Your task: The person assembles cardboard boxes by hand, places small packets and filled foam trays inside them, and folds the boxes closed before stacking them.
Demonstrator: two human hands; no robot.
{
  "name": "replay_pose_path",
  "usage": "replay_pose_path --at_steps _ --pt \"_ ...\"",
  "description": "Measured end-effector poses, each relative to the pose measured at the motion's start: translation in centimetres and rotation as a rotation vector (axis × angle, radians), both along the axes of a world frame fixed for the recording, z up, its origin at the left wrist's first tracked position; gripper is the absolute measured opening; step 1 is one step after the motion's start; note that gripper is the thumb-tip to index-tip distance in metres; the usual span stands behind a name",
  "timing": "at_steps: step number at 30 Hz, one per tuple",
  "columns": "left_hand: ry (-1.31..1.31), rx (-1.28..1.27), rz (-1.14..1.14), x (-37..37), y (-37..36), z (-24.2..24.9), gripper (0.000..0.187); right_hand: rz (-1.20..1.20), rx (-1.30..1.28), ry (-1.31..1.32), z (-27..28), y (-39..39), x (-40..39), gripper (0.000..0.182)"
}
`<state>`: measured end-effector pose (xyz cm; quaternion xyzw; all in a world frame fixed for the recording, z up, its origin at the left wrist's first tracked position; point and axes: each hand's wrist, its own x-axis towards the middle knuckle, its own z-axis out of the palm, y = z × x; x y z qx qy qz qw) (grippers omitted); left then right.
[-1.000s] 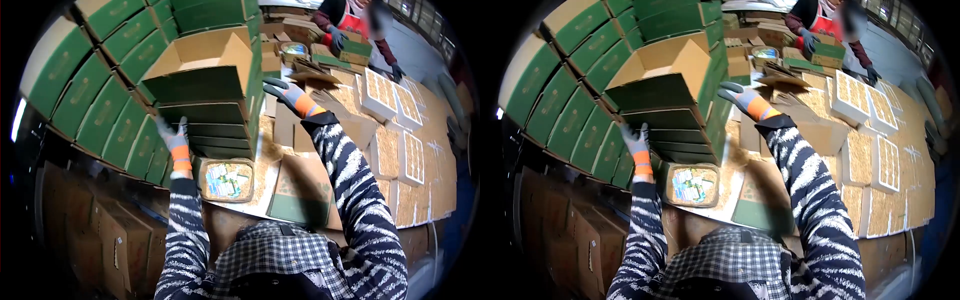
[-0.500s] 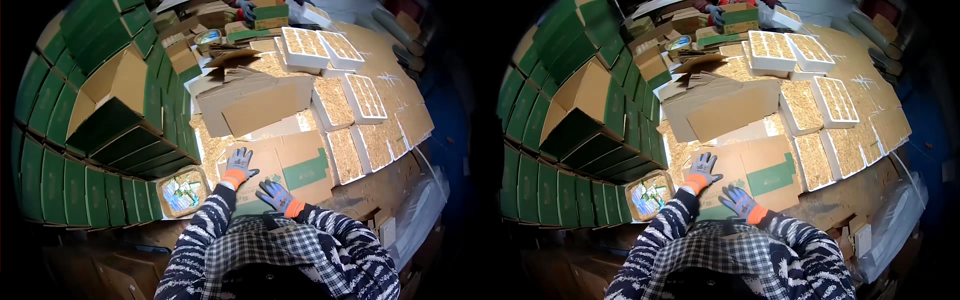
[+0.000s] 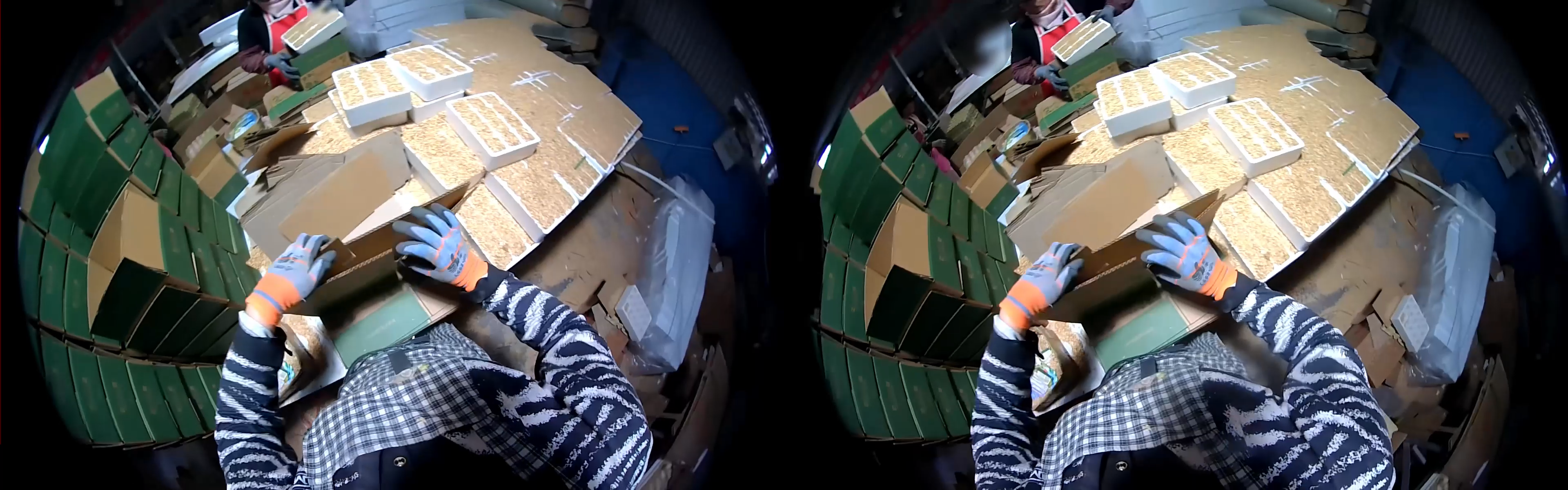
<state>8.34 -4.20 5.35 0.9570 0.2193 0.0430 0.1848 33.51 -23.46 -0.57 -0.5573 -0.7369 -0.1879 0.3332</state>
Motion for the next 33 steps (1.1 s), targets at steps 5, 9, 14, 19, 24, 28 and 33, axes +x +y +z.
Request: replay_pose_path --at_steps 5,9,14,19,24,28,33 --pt "0.097 -0.275 0.106 -2.6 7.0 1.9 0.045 0.376 -0.1 0.367 6.4 -2.2 -1.0 0.016" --pt "-0.696 -0.267 0.314 1.0 2.0 -3.2 0.026 0.392 -0.489 0.476 1.9 -0.1 -3.5 0.022" --pt "-0.169 0.11 -0.223 1.6 -1.9 -4.9 0.033 0.176 -0.272 0.16 1.9 0.3 -3.7 0.045" --pt "-0.091 -0.268 -0.072 1.0 -0.9 -7.7 0.038 0.269 -0.932 0.132 5.6 -2.7 -7.0 0.07" --pt "-0.865 -1.061 0.354 -2.1 1.4 -10.1 0.039 0.246 -0.792 0.043 0.7 2.3 -2.1 0.066" --pt "-0.938 -0.744 0.894 -7.2 0.6 -13.3 0.047 0.161 -0.568 0.421 3.3 0.8 -0.8 0.06" --pt "-0.633 -0.683 0.396 -4.2 -2.6 -0.8 0.054 -0.029 -0.018 1.387 -5.5 2.0 -5.3 0.053"
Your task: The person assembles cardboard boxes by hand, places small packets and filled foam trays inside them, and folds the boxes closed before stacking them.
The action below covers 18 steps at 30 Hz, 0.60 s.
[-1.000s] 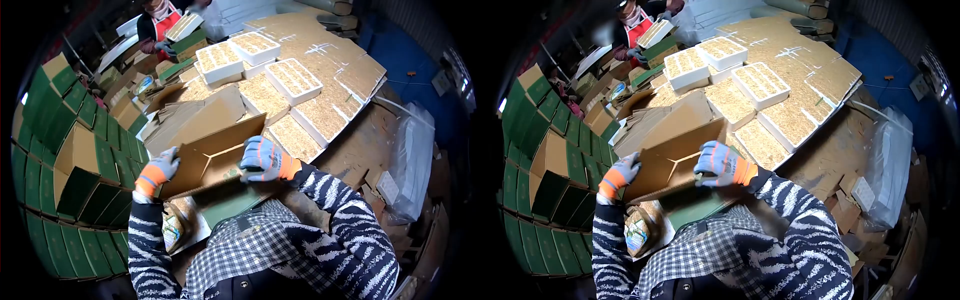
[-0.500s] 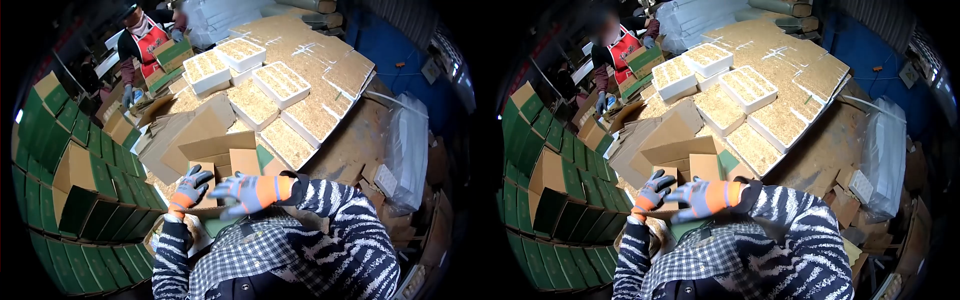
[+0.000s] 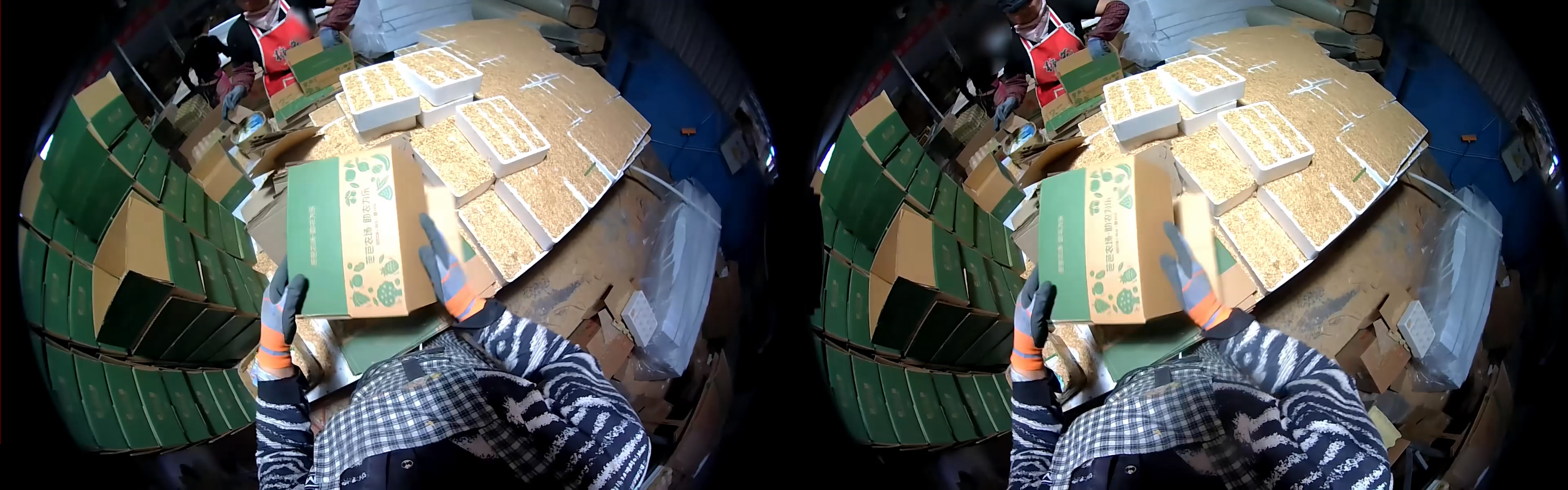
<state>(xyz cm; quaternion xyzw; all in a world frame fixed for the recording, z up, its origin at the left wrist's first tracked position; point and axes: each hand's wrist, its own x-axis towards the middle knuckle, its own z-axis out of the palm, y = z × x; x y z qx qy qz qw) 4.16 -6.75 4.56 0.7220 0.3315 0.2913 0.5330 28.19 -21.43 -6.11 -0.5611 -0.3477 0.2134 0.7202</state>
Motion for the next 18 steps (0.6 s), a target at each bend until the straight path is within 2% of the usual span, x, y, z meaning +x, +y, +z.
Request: replay_pose_path --at_steps 1,2,4,5,6,7,8,9,10,11,12,13,14,15,17,18 --pt "0.014 0.017 -0.042 1.4 0.0 1.4 0.057 0.025 -0.003 -0.308 -3.1 -0.4 0.0 0.053" --pt "0.179 0.043 -0.085 2.1 0.7 0.9 0.059 0.017 0.029 -0.603 -6.1 -0.7 0.0 0.052" --pt "0.452 0.187 -0.245 4.0 1.3 -1.6 0.06 0.519 -0.517 -0.385 -6.2 -3.0 0.9 0.048" --pt "0.656 0.3 -0.351 4.9 0.2 -3.0 0.06 0.822 -0.883 0.421 -5.9 -3.1 1.5 0.045" --pt "0.623 0.353 -0.526 4.8 -0.5 -5.8 0.059 0.821 -0.978 0.07 -4.8 -3.0 3.7 0.039" --pt "0.913 0.316 -0.661 5.7 -2.5 -4.5 0.058 0.807 -1.055 -0.286 -3.7 -3.1 7.3 0.033" --pt "0.852 0.38 -0.793 5.0 -3.5 -6.2 0.06 0.477 -1.084 -0.592 -4.0 -3.3 11.0 0.027" --pt "0.834 0.329 -0.834 5.0 -4.5 -5.4 0.054 0.097 -1.121 -0.526 -3.0 -3.3 14.2 0.027" --pt "0.706 0.321 -0.843 4.4 -4.6 -6.0 0.049 -0.251 -0.743 -0.327 -6.3 -3.7 19.2 0.035" --pt "0.577 0.307 -0.848 3.8 -4.5 -6.7 0.044 -0.484 -0.521 -0.263 -5.9 -3.1 23.6 0.043" --pt "0.575 0.301 -0.843 3.6 -3.9 -7.3 0.044 -0.735 -0.498 -0.379 -5.0 -3.1 26.7 0.061" --pt "0.601 0.261 -0.789 3.4 -3.1 -7.9 0.039 -0.925 -0.771 -0.376 -6.6 -2.3 30.7 0.079" --pt "0.627 0.223 -0.732 3.5 -2.7 -8.2 0.034 -0.873 -0.892 -0.196 -8.8 -1.1 34.9 0.101" --pt "0.625 0.221 -0.72 3.9 -2.8 -7.7 0.034 -0.799 -1.05 -0.08 -8.0 0.5 36.2 0.116" --pt "0.282 0.506 -0.367 5.2 -2.8 -5.4 0.031 -0.837 -0.978 0.12 -7.7 4.0 38.1 0.12" --pt "0.266 0.491 -0.269 5.7 -2.6 -4.4 0.03 -0.944 -0.825 0.132 -5.9 5.3 36.6 0.124"
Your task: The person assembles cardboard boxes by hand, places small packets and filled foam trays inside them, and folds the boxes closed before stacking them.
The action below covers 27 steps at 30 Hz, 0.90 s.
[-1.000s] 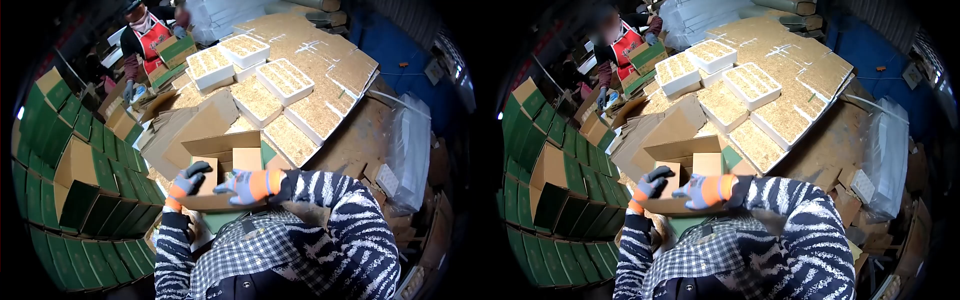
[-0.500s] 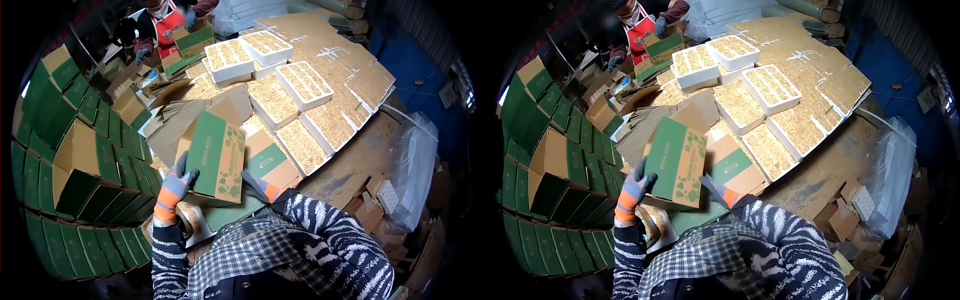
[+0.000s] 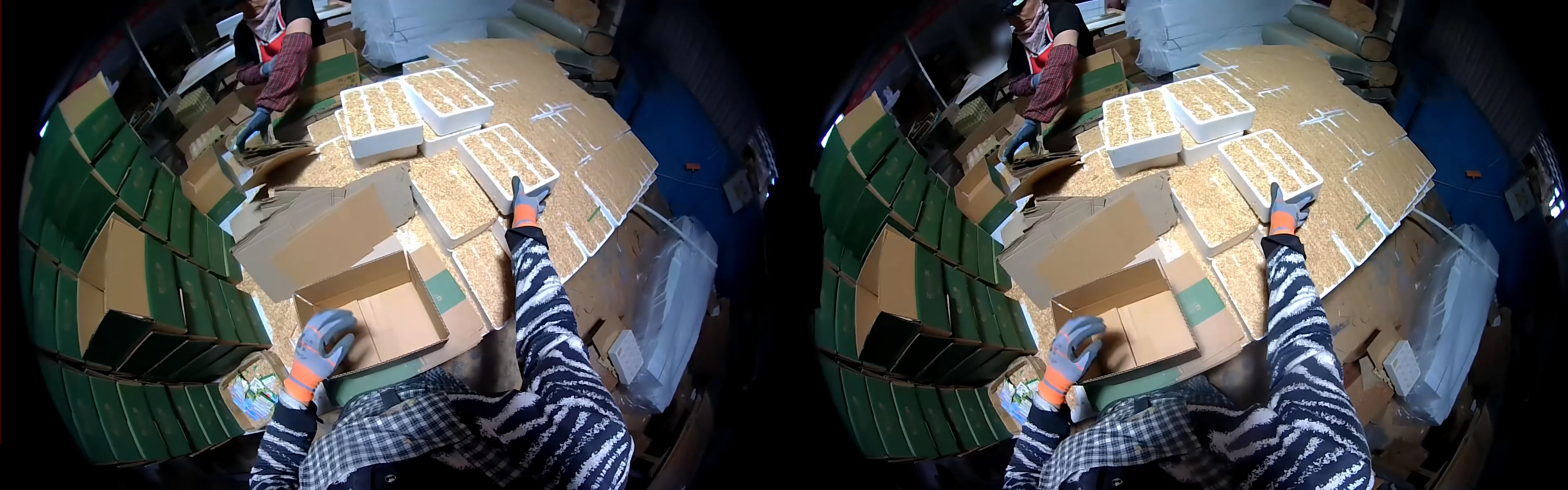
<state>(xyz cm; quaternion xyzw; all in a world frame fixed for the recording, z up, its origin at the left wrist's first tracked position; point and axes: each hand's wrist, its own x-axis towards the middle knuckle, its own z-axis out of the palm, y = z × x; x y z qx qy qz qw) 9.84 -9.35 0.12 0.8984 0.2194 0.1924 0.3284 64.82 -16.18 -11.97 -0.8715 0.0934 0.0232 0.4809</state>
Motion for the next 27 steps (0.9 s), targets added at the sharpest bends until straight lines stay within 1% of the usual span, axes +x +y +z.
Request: replay_pose_path --at_steps 1,2,3,4,5,7,8,9,11,12,15,17,19,20,21,23,24,25,26,27 --pt "0.0 0.001 0.013 0.2 0.1 -0.1 0.03 0.012 0.156 -0.01 2.8 0.8 -1.2 0.124" --pt "-0.057 0.083 0.225 0.4 0.1 -0.4 0.033 0.066 0.119 -0.162 0.4 1.8 1.7 0.121" --pt "-0.11 0.163 0.437 0.2 0.0 -0.9 0.037 0.073 0.225 -0.23 2.0 1.7 0.5 0.111" --pt "-0.108 0.055 0.453 -0.4 0.5 -1.8 0.046 0.087 0.33 -0.296 3.9 1.5 -0.9 0.101" --pt "-0.099 0.052 0.469 -0.6 0.7 -2.9 0.046 0.065 0.381 -0.248 6.2 0.9 -2.2 0.089" --pt "-0.151 -0.096 0.549 -0.9 1.5 -5.3 0.05 0.188 0.671 -0.25 4.1 -1.6 -0.5 0.086" --pt "-0.089 -0.199 0.557 -1.5 1.9 -6.7 0.055 0.27 0.822 -0.167 4.6 -3.0 -1.9 0.08" --pt "-0.094 -0.2 0.587 -1.8 2.3 -7.9 0.055 0.368 0.931 -0.084 6.6 -4.9 -4.0 0.075" --pt "-0.172 -0.297 0.547 -1.9 2.6 -9.2 0.06 0.559 1.083 0.107 10.5 -8.5 -8.3 0.066" --pt "-0.135 -0.295 0.53 -1.8 2.4 -8.4 0.061 0.881 0.64 -0.54 10.7 -10.2 -8.7 0.069" --pt "-0.242 -0.368 0.521 -1.3 3.2 -10.0 0.063 1.081 0.693 -0.049 16.6 -11.7 -14.4 0.069" --pt "-0.28 -0.377 0.52 -0.9 3.3 -10.4 0.062 1.217 0.576 -0.079 20.0 -11.2 -18.1 0.077" --pt "-0.328 -0.373 0.516 -0.3 3.6 -10.1 0.061 1.263 0.612 0.072 21.1 -9.7 -21.2 0.085" --pt "-0.338 -0.406 0.541 0.0 3.6 -9.9 0.058 1.267 0.587 0.129 22.2 -9.3 -23.7 0.093" --pt "-0.335 -0.383 0.545 -0.1 3.3 -10.1 0.058 1.336 0.527 0.179 21.8 -8.6 -24.5 0.098" --pt "-0.319 -0.243 0.531 -0.6 2.3 -10.8 0.057 1.352 0.489 0.266 20.3 -7.0 -27.0 0.103" --pt "-0.317 -0.179 0.529 -0.7 2.0 -11.1 0.058 1.341 0.531 0.285 19.0 -6.2 -28.5 0.102" --pt "-0.307 -0.258 0.595 -0.5 1.5 -9.6 0.059 1.326 0.575 0.302 17.5 -5.5 -30.0 0.102" --pt "-0.31 -0.268 0.581 -1.1 2.0 -11.0 0.062 1.346 0.516 0.297 16.1 -5.0 -31.0 0.098" --pt "-0.314 -0.268 0.589 -1.8 2.2 -11.4 0.062 1.452 0.473 0.101 11.2 -4.0 -30.0 0.096"
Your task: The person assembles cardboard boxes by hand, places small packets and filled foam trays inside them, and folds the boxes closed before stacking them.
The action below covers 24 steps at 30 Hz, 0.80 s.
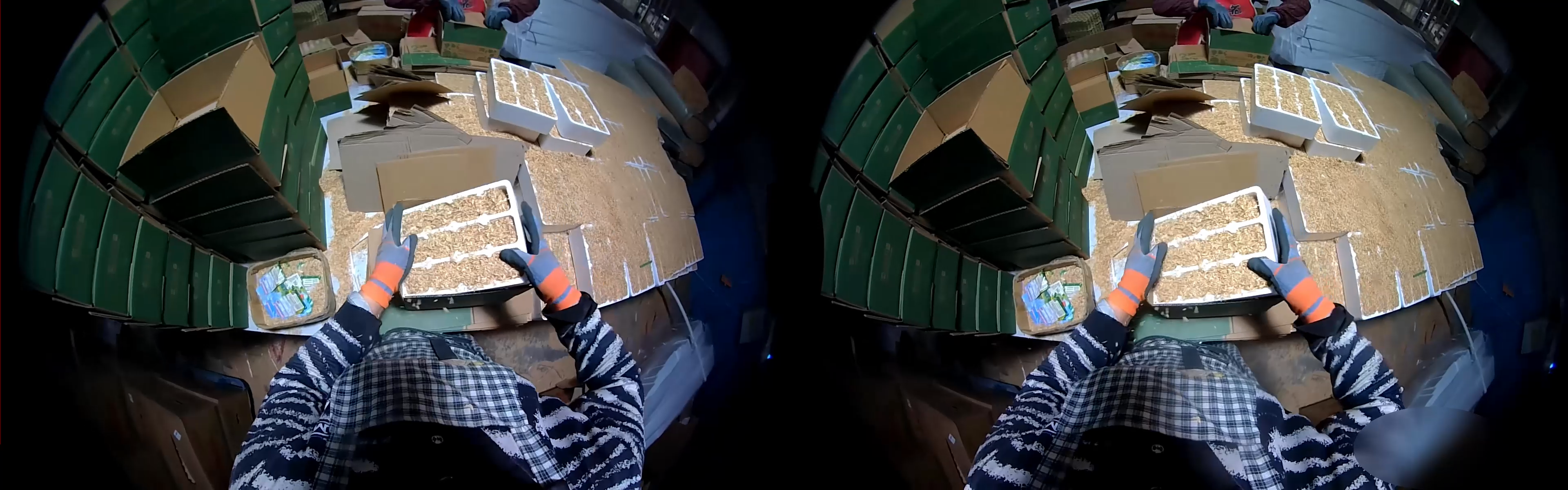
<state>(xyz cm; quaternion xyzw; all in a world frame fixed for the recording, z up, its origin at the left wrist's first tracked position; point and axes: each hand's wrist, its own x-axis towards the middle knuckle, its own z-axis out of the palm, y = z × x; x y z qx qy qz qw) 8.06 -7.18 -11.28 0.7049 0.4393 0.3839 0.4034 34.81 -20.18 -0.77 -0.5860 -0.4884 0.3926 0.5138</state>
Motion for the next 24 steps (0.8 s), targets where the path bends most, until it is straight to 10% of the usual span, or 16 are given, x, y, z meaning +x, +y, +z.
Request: replay_pose_path --at_steps 12,16,19,24 --pt "0.285 -0.126 -0.046 -0.9 -0.9 3.6 0.08 0.703 -0.503 -1.572 -0.5 5.2 -2.8 0.03" --pt "0.228 -0.12 -0.065 -0.1 -1.1 3.0 0.075 0.404 -0.271 -1.47 4.6 11.7 -4.5 0.027" --pt "0.184 -0.072 -0.038 0.4 -1.8 3.8 0.073 0.156 0.113 -1.331 0.4 20.0 -0.6 0.059" --pt "-0.207 -0.133 0.075 -3.6 -2.0 1.1 0.059 0.458 -0.32 -1.279 -10.6 26.2 3.2 0.053"
